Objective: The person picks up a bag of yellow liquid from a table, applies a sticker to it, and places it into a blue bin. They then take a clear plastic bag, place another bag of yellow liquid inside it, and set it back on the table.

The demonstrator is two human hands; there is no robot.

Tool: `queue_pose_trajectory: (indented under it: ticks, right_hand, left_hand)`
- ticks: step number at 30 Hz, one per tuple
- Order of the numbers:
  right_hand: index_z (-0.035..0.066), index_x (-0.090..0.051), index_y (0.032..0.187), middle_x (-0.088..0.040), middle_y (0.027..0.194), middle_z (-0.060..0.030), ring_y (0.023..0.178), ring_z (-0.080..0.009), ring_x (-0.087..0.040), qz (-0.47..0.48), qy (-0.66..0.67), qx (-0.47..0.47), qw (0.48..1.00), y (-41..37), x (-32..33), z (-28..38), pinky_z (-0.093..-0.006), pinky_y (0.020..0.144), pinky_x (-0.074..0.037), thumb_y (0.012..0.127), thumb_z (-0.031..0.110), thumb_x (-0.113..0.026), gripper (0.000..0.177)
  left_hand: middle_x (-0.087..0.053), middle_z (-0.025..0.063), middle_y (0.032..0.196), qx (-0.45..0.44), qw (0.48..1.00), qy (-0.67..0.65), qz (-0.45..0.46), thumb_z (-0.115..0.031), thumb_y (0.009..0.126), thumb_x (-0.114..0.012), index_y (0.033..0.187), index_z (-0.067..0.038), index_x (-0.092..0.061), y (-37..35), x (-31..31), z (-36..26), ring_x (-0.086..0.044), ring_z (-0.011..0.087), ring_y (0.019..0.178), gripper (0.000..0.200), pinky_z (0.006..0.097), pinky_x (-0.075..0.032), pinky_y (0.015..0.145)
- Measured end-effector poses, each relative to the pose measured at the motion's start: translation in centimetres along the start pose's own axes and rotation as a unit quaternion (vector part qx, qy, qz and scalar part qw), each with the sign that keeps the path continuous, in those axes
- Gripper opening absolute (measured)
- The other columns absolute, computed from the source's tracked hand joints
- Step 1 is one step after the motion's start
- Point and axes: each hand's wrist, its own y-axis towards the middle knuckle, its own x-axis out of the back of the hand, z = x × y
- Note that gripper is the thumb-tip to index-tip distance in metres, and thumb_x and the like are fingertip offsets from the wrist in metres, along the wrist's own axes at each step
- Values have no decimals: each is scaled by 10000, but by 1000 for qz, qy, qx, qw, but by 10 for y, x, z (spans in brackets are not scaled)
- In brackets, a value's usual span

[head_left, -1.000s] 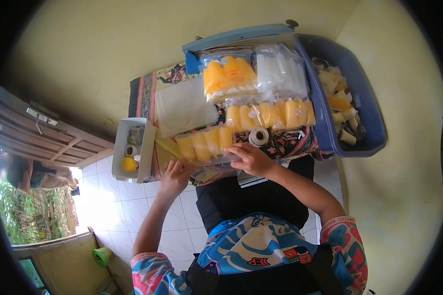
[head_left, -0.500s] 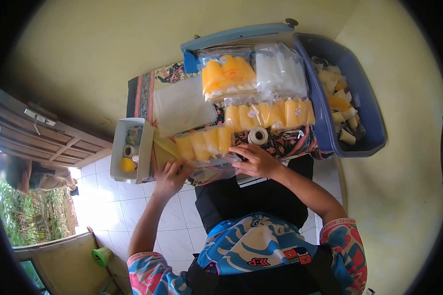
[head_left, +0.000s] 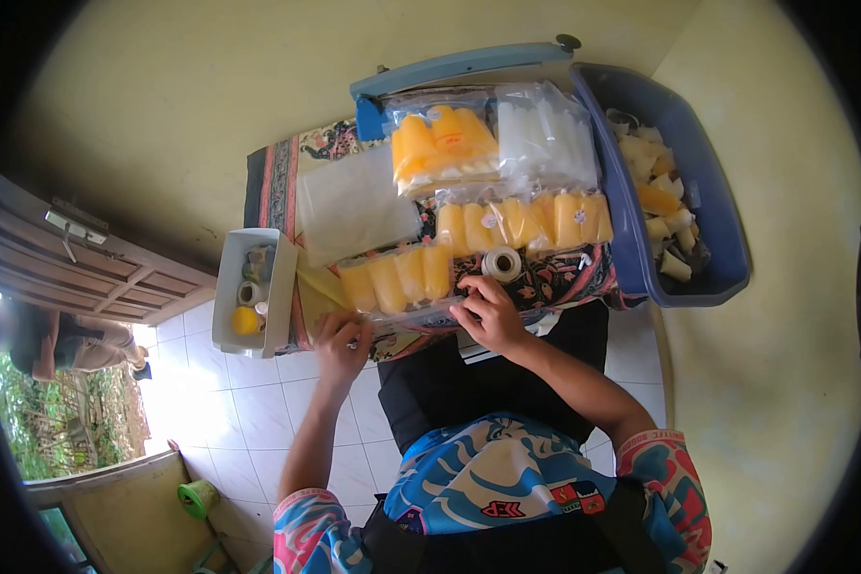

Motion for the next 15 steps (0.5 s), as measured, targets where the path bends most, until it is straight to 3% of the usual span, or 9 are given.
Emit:
queue_pose_trajectory:
  ticks: [6, 7, 10, 15]
  right_hand:
    - [19, -608, 878, -587, 1055, -113, 830, -258, -588, -67, 31, -31, 997, 5, -9, 5, -343, 689, -503, 797, 52, -722, 143]
    - [25, -605, 890, -587, 1060, -113, 839, -255, -593, -55, 10, 6, 998, 4, -9, 3, -341, 680, -506, 790, 47, -727, 159]
    - [39, -608, 928, -585, 1072, -112, 864, -245, -604, -25, -46, 89, 995, 2, -7, -2, -341, 669, -516, 772, 44, -740, 205]
    - [50, -648, 1019, -574, 1077, -110, 875, -244, -606, 14, -23, 91, 995, 5, 8, 3, -356, 734, -529, 754, 58, -753, 285]
  left_hand:
    - [-626, 87, 837, 111, 993, -15, -30, 23, 716, -722, 791, -46, -656, -3, -10, -10, -580, 284, 768, 122, 385, -470, 706]
    - [-627, 83, 845, 125, 991, -22, -39, 32, 716, -712, 805, -50, -661, -5, -12, -10, -581, 282, 768, 131, 387, -472, 710]
    - [-650, 83, 924, -74, 996, 56, 2, 40, 725, -684, 859, -62, -684, -5, -4, -7, -611, 270, 826, 169, 394, -485, 742]
    - [-664, 72, 1047, -164, 985, 14, 59, 17, 687, -682, 959, -78, -707, -2, 1, 4, -630, 259, 978, 289, 387, -502, 808]
